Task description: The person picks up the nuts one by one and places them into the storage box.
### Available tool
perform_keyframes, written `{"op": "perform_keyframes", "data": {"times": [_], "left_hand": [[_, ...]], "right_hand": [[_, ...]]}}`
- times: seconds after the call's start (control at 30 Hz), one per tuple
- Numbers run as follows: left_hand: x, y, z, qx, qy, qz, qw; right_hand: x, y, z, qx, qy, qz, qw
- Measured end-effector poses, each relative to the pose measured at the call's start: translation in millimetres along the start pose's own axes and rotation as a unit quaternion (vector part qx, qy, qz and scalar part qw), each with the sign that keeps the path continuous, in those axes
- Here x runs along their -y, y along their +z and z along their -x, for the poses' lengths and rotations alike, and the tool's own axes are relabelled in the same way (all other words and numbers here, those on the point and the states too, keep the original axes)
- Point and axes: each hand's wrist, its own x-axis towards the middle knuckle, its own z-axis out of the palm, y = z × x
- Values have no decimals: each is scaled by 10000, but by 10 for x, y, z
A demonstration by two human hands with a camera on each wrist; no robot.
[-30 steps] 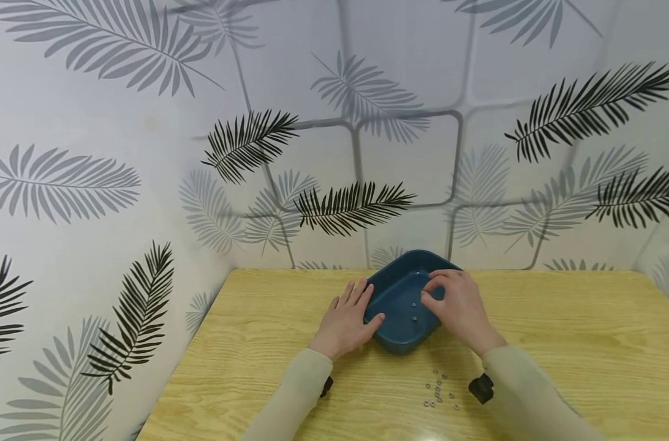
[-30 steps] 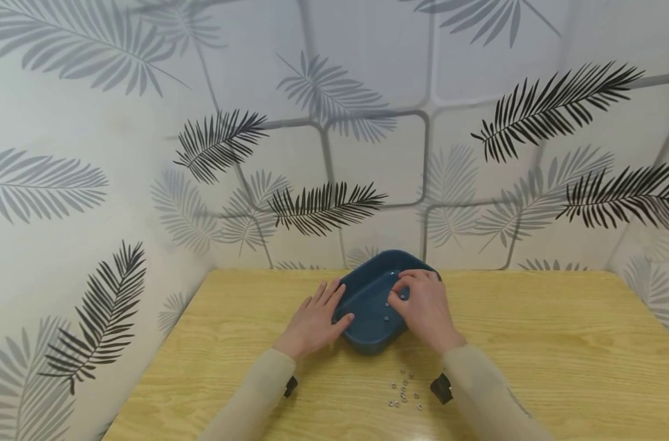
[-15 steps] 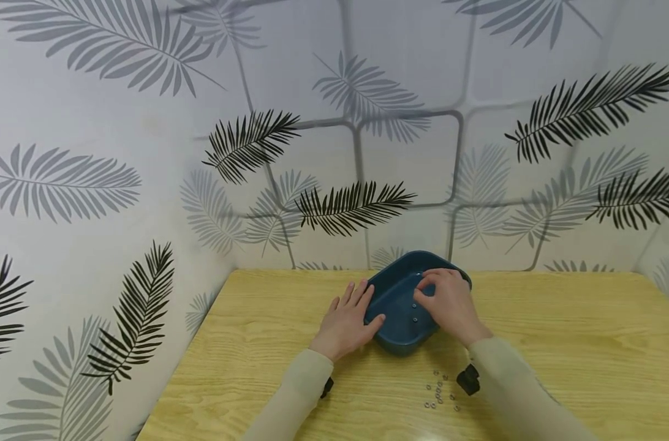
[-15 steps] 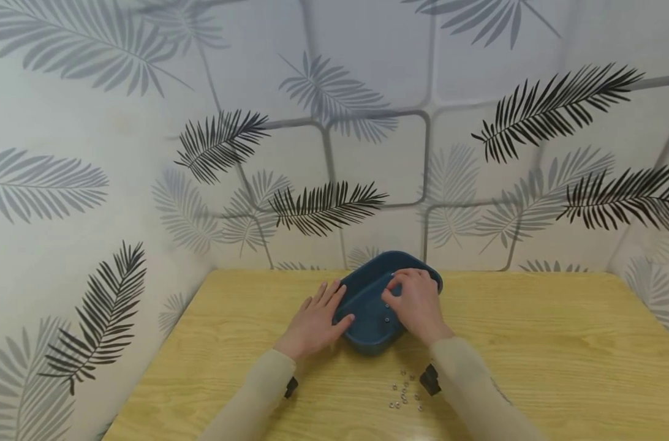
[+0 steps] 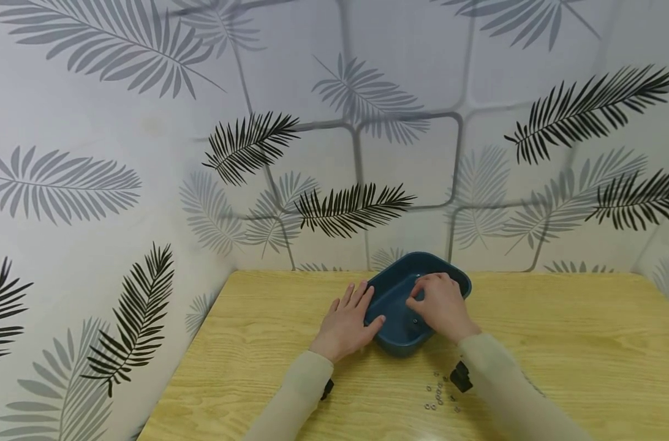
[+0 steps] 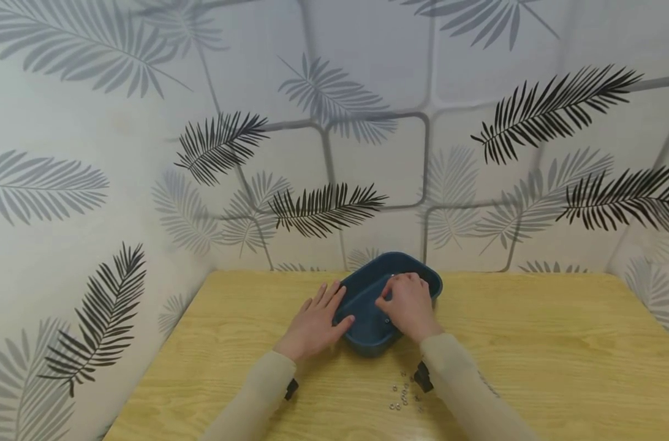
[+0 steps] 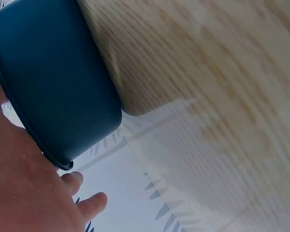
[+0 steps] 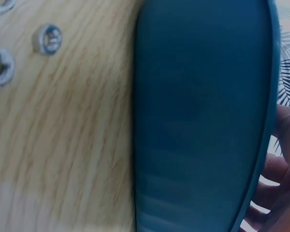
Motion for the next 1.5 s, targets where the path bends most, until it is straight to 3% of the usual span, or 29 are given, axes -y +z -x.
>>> {"op": "perform_keyframes", "data": {"times": [0.37, 0.67, 0.93, 1.17, 1.5], "left_hand": [[-8, -2, -10, -39, 58, 37, 10000], [-15, 3, -9, -37, 49, -3, 10000], [-29, -4, -2, 10, 40, 3, 10000], [-30, -9, 6, 26, -19, 58, 10000], [-12, -6, 6, 23, -56, 65, 10000]], "right_hand": [[8, 9, 23, 231, 177, 280, 9992], [-62, -2, 75, -6, -151, 106, 9998], [-97, -46, 156, 22, -346, -117, 9993], [-99, -127, 289, -29, -696, -366, 9969], [-106, -246, 450, -97, -849, -558, 9948]]}}
